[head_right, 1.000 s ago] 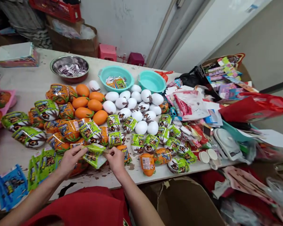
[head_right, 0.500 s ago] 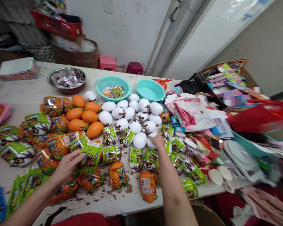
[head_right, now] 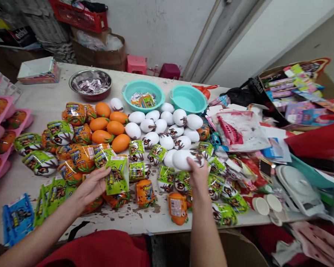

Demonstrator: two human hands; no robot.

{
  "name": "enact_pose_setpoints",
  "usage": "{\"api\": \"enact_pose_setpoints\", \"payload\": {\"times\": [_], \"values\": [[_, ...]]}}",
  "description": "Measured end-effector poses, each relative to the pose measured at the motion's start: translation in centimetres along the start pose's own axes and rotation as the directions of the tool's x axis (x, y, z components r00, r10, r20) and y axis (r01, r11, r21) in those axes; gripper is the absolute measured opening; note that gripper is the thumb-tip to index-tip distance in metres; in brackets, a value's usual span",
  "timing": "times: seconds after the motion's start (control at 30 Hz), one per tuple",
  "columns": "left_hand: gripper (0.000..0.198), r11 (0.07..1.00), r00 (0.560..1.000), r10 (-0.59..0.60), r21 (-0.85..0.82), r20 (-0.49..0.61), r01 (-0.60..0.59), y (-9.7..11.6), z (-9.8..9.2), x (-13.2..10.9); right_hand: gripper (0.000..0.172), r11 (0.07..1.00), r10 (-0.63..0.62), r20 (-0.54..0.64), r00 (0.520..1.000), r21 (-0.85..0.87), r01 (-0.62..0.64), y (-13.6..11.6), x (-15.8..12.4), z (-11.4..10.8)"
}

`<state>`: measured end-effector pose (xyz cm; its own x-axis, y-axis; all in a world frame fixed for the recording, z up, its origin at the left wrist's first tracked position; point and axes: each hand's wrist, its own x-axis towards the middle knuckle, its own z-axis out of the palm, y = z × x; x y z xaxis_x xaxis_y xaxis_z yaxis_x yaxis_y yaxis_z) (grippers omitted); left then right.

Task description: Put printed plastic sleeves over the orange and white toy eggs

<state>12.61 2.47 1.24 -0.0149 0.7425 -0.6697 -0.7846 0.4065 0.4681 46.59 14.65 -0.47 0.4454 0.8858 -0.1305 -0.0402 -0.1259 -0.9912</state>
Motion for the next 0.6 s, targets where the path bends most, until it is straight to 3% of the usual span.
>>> {"api": "enact_pose_setpoints", "payload": {"times": [0.07,0.17,0.27,0.33,0.43,0.53,0.6], "values": [[0.01,0.996,0.995,-0.067,-0.051,0.074,0.071,-1.1,1.3,-0.4,0.071,0.978,0.072,0.019,0.997,0.194,-0.075,0.3,-6.8,2.5],[0.009,0.988,0.963,-0.138,-0.035,0.233,0.15,-1.9,2.6,-0.9,0.082,0.924,0.183,0.078,0.98,0.327,-0.199,1.2,-15.4,5.8],[0.013,0.984,0.947,-0.177,0.078,0.268,0.162,-0.7,2.2,-1.4,0.08,0.836,0.322,0.236,0.917,0.383,-0.392,1.5,-19.5,6.2],[0.016,0.97,0.939,-0.208,0.183,0.275,0.162,0.7,1.4,-1.8,0.065,0.724,0.426,0.415,0.803,0.376,-0.579,1.6,-19.7,5.2],[0.024,0.929,0.914,-0.261,0.338,0.311,0.151,2.5,0.3,-2.1,0.044,0.572,0.539,0.612,0.578,0.237,-0.785,2.1,-18.4,3.6],[0.027,0.887,0.904,-0.279,0.446,0.322,0.115,3.3,-0.2,-2.1,0.034,0.496,0.593,0.715,0.37,0.038,-0.868,3.1,-17.7,3.1],[0.028,0.854,0.916,-0.274,0.511,0.292,0.093,3.5,-0.3,-2.0,0.036,0.481,0.59,0.762,0.267,-0.066,-0.874,3.8,-17.9,3.3]]}}
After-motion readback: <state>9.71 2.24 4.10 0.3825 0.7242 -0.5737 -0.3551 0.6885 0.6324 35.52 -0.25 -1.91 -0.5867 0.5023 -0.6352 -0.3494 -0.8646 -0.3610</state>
